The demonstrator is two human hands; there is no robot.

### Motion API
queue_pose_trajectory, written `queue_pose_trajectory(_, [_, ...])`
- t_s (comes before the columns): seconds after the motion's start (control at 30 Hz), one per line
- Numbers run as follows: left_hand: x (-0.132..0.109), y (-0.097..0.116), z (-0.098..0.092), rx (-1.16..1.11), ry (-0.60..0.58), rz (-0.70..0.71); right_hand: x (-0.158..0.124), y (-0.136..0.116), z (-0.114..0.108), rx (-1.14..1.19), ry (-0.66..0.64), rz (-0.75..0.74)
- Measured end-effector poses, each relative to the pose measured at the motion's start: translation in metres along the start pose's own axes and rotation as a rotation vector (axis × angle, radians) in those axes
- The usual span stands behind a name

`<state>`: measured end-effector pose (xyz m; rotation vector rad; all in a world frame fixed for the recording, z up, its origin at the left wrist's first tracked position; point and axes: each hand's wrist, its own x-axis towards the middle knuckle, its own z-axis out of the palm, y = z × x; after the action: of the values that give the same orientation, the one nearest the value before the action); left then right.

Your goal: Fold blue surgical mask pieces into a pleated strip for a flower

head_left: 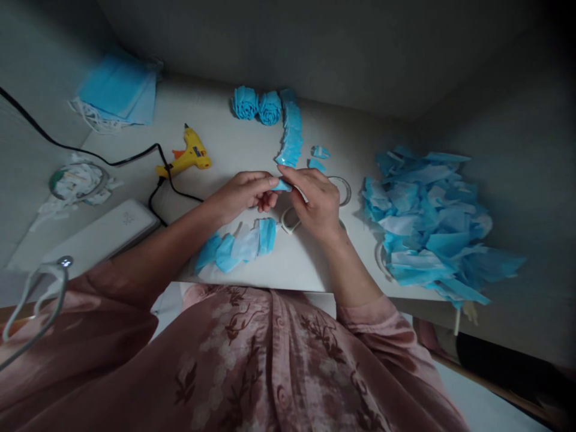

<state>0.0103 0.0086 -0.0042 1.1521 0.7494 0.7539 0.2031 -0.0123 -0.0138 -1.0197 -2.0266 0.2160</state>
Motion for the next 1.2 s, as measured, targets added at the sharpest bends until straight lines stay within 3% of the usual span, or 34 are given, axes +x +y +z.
queue_pose_trajectory(0.43, [0.001, -0.002, -0.003, 0.072, 0.06, 0.028, 0.0, -0.002, 0.003, 0.088, 0.038, 0.007])
queue_pose_trajectory(0.63, [0.0, 0.002, 0.0, 0.198, 0.175, 0.086, 0.0, 0.001, 0.004, 0.327, 0.055, 0.265])
queue_pose_trajectory(0.8, [0.002, 0.003, 0.001, 0.231, 0.229, 0.125, 0.002, 0.012, 0.006, 0.516, -0.013, 0.407])
queue_pose_trajectory(1.2, [0.0, 0.003, 0.002, 0.268, 0.183, 0.114, 0.001, 0.01, 0.009, 0.548, -0.011, 0.441])
